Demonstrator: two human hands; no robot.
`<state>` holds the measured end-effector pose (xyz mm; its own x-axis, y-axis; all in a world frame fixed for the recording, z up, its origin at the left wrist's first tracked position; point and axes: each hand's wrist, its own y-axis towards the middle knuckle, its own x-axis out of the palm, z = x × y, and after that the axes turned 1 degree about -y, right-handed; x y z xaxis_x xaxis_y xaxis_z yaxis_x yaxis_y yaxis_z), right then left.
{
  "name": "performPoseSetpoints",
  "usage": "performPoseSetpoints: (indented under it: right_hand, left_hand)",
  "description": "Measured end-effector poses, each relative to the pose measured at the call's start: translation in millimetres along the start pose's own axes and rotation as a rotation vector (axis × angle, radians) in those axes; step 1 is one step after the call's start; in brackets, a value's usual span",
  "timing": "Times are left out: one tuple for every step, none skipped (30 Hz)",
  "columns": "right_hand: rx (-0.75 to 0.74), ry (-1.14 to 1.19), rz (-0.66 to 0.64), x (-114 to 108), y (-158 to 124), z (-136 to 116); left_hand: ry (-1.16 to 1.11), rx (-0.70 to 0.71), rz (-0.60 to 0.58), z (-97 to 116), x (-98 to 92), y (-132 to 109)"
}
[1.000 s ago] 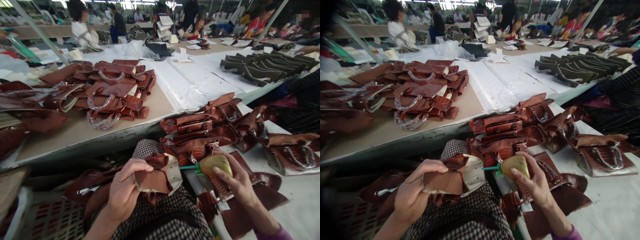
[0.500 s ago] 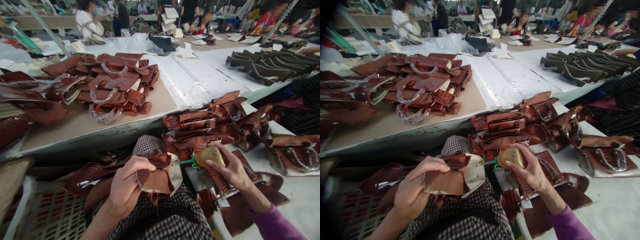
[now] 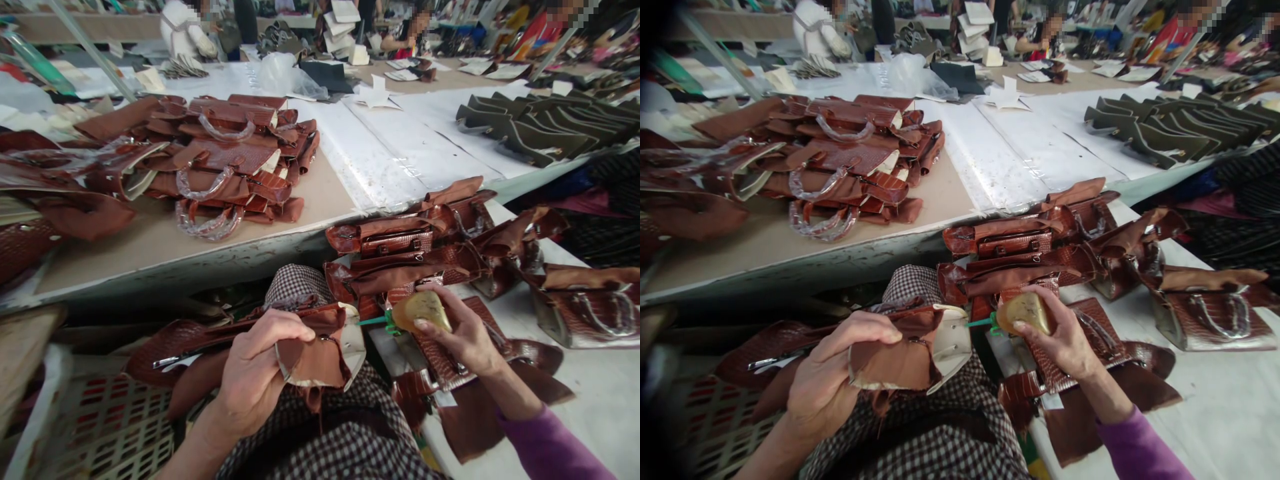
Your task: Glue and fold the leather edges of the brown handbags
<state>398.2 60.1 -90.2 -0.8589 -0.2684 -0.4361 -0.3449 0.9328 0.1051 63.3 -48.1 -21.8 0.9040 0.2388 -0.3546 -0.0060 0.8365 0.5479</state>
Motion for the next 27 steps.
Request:
performPoseSetpoints:
  right_hand:
    - [0.005, -0.006, -0.018, -0.5, 0.1, -0.8]
    - [0.017, -0.01, -0.044, -1.4, 0.1, -2.3]
    - [0.034, -0.011, -0.076, -2.6, 0.1, -4.4]
    - [0.052, -0.009, -0.107, -3.8, 0.0, -6.6]
    - [0.067, -0.009, -0.129, -4.7, -0.1, -8.4]
    - [0.076, -0.009, -0.137, -5.3, -0.4, -9.6]
    - [0.077, -0.009, -0.125, -5.5, -0.7, -10.1]
    - [0.07, -0.009, -0.099, -5.2, -1.1, -9.9]
    - [0.058, -0.011, -0.067, -4.7, -1.4, -9.4]
    - [0.045, -0.012, -0.039, -4.1, -1.7, -8.7]
    - [0.034, -0.015, -0.024, -3.7, -2.0, -8.3]
    - [0.029, -0.018, -0.032, -3.6, -2.3, -8.3]
    - [0.033, -0.018, -0.055, -4.0, -2.7, -8.6]
    - [0.046, -0.012, -0.09, -4.9, -3.3, -9.2]
    - [0.068, 0.001, -0.122, -6.2, -4.1, -9.7]
    - [0.095, 0.02, -0.145, -7.7, -5.3, -9.6]
    - [0.126, 0.046, -0.149, -9.2, -6.9, -8.5]
    - [0.156, 0.079, -0.129, -10.6, -8.9, -6.4]
    - [0.184, 0.114, -0.091, -11.6, -11.3, -3.4]
    - [0.207, 0.152, -0.045, -12.2, -13.9, 0.4]
    - [0.225, 0.187, 0.003, -12.2, -16.6, 4.3]
    - [0.239, 0.212, 0.047, -11.7, -19.3, 7.8]
    - [0.247, 0.217, 0.085, -10.7, -21.9, 10.4]
    - [0.248, 0.201, 0.115, -9.3, -24.3, 11.7]
    - [0.242, 0.173, 0.137, -7.7, -26.3, 11.7]
    - [0.226, 0.143, 0.15, -5.9, -28.1, 10.7]
    - [0.205, 0.119, 0.154, -4.0, -29.5, 9.0]
  left_hand:
    - [-0.009, -0.008, -0.001, 0.3, 0.3, -0.3]
    - [-0.013, -0.013, -0.004, 0.3, 0.5, -0.6]
    - [-0.016, -0.016, -0.008, 0.3, 0.7, -1.1]
    - [-0.021, -0.017, -0.012, 0.0, 0.9, -1.7]
    - [-0.027, -0.02, -0.015, -0.4, 1.1, -2.5]
    - [-0.036, -0.028, -0.023, -0.9, 1.3, -3.4]
    - [-0.043, -0.036, -0.031, -1.5, 1.6, -4.3]
    - [-0.049, -0.034, -0.042, -2.2, 2.0, -5.3]
    - [-0.051, -0.033, -0.05, -2.8, 2.5, -6.2]
    - [-0.05, -0.035, -0.056, -3.4, 2.9, -7.1]
    - [-0.049, -0.037, -0.058, -3.9, 3.2, -8.0]
    - [-0.047, -0.039, -0.058, -4.2, 3.3, -8.8]
    - [-0.048, -0.038, -0.056, -4.3, 3.2, -9.7]
    - [-0.051, -0.038, -0.065, -4.2, 2.8, -10.7]
    - [-0.055, -0.04, -0.074, -3.8, 2.2, -11.9]
    - [-0.059, -0.045, -0.083, -3.0, 1.4, -13.3]
    - [-0.062, -0.052, -0.088, -1.8, 0.7, -14.8]
    - [-0.065, -0.062, -0.086, -0.1, 0.2, -16.4]
    - [-0.066, -0.075, -0.076, 2.0, -0.1, -18.2]
    - [-0.065, -0.086, -0.061, 4.4, -0.1, -20.0]
    - [-0.063, -0.092, -0.047, 6.9, 0.3, -22.0]
    - [-0.06, -0.1, -0.041, 9.4, 0.9, -23.9]
    - [-0.056, -0.103, -0.037, 11.7, 1.8, -25.7]
    - [-0.052, -0.102, -0.034, 13.7, 2.7, -27.2]
    - [-0.047, -0.102, -0.034, 15.1, 3.6, -28.3]
    - [-0.043, -0.097, -0.031, 16.0, 4.4, -29.0]
    - [-0.04, -0.094, -0.029, 16.2, 5.0, -29.3]
